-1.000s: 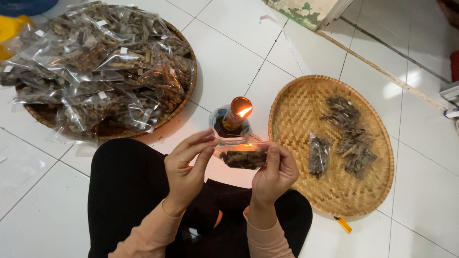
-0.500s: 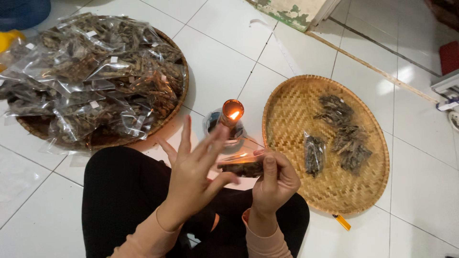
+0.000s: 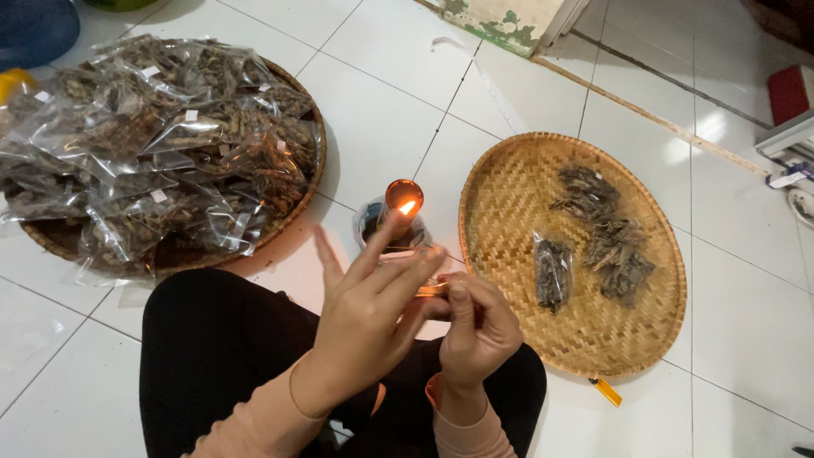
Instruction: The person sits on the floor and seals small clear plastic bags filled with dried seahorses by holding each bag's open edge over a lit candle flame. Sealed bags are placed on a round woven bamboo tray, and the person repeatedly takes new filled bags from a large tray to seal them one at a time.
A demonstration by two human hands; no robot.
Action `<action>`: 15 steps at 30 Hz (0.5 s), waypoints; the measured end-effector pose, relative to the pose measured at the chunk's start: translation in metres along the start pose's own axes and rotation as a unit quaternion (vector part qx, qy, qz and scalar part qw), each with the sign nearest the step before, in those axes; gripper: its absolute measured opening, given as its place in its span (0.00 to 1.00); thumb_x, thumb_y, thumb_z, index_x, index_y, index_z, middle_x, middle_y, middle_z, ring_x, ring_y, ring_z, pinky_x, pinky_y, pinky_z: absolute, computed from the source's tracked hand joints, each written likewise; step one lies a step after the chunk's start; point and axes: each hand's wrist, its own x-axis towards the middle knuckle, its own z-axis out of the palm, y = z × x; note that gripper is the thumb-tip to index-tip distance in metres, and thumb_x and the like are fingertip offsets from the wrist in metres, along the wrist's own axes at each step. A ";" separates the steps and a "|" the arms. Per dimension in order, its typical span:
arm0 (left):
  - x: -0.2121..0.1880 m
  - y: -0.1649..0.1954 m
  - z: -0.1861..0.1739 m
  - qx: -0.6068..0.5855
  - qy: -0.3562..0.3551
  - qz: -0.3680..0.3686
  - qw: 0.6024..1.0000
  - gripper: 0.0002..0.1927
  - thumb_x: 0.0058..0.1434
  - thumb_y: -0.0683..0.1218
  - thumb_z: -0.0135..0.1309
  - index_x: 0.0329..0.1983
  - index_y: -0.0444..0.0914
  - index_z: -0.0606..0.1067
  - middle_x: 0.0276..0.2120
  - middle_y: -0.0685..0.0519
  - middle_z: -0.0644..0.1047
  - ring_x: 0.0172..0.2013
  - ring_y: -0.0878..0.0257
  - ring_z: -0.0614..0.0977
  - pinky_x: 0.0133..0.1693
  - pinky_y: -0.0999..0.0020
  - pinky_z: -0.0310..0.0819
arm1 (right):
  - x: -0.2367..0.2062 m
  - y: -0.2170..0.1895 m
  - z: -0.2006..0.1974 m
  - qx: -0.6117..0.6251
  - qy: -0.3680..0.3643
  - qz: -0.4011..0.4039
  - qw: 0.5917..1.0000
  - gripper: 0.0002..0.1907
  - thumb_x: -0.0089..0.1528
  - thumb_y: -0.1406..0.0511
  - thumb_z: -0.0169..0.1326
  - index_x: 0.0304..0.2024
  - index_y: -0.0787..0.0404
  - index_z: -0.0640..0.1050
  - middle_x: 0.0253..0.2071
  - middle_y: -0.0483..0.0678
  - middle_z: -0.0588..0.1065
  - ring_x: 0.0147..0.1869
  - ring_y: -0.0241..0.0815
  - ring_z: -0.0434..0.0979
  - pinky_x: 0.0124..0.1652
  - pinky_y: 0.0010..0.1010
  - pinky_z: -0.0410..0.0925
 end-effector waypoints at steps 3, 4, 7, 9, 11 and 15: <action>0.001 -0.003 0.002 -0.047 -0.007 -0.025 0.999 0.08 0.55 0.41 0.63 0.38 0.46 0.81 0.33 0.60 0.82 0.62 0.57 0.78 0.69 0.23 0.32 | 0.000 0.000 -0.002 -0.028 -0.027 -0.024 0.999 0.04 0.69 0.73 0.55 0.42 0.72 0.79 0.42 0.56 0.80 0.43 0.39 0.79 0.44 0.24 0.73; 0.001 -0.005 0.003 -0.061 -0.006 -0.038 0.997 0.07 0.57 0.40 0.63 0.36 0.47 0.80 0.34 0.61 0.82 0.61 0.60 0.80 0.72 0.26 0.34 | 0.000 0.000 -0.002 -0.036 -0.038 -0.038 0.998 0.04 0.69 0.73 0.55 0.42 0.72 0.79 0.43 0.55 0.80 0.45 0.39 0.80 0.45 0.25 0.73; -0.004 -0.007 0.005 -0.052 0.000 -0.022 0.998 0.13 0.54 0.40 0.62 0.43 0.42 0.81 0.41 0.55 0.82 0.59 0.51 0.77 0.67 0.30 0.37 | -0.001 0.001 -0.004 -0.051 -0.056 -0.038 0.996 0.04 0.68 0.73 0.56 0.41 0.72 0.79 0.41 0.54 0.80 0.43 0.38 0.81 0.43 0.24 0.74; -0.005 -0.014 0.004 -0.078 -0.015 -0.043 0.996 0.09 0.55 0.41 0.63 0.40 0.42 0.79 0.43 0.53 0.81 0.56 0.54 0.80 0.67 0.37 0.48 | -0.001 0.005 0.000 -0.069 -0.077 -0.030 0.994 0.04 0.66 0.73 0.57 0.41 0.72 0.79 0.41 0.54 0.80 0.41 0.37 0.80 0.41 0.23 0.74; -0.006 -0.019 0.001 -0.117 -0.012 -0.089 0.989 0.06 0.58 0.41 0.63 0.38 0.41 0.78 0.42 0.51 0.81 0.54 0.55 0.81 0.63 0.47 0.60 | -0.005 0.007 0.003 -0.069 -0.112 0.015 0.991 0.04 0.64 0.73 0.59 0.40 0.71 0.80 0.39 0.53 0.80 0.38 0.35 0.81 0.37 0.23 0.74; -0.017 -0.034 -0.020 -0.172 -0.050 -0.193 0.965 0.21 0.53 0.43 0.65 0.49 0.37 0.74 0.45 0.49 0.79 0.52 0.52 0.81 0.52 0.61 0.74 | -0.013 0.015 0.014 -0.041 -0.150 0.069 0.985 0.03 0.63 0.73 0.60 0.37 0.71 0.82 0.36 0.52 0.81 0.35 0.35 0.79 0.35 0.23 0.71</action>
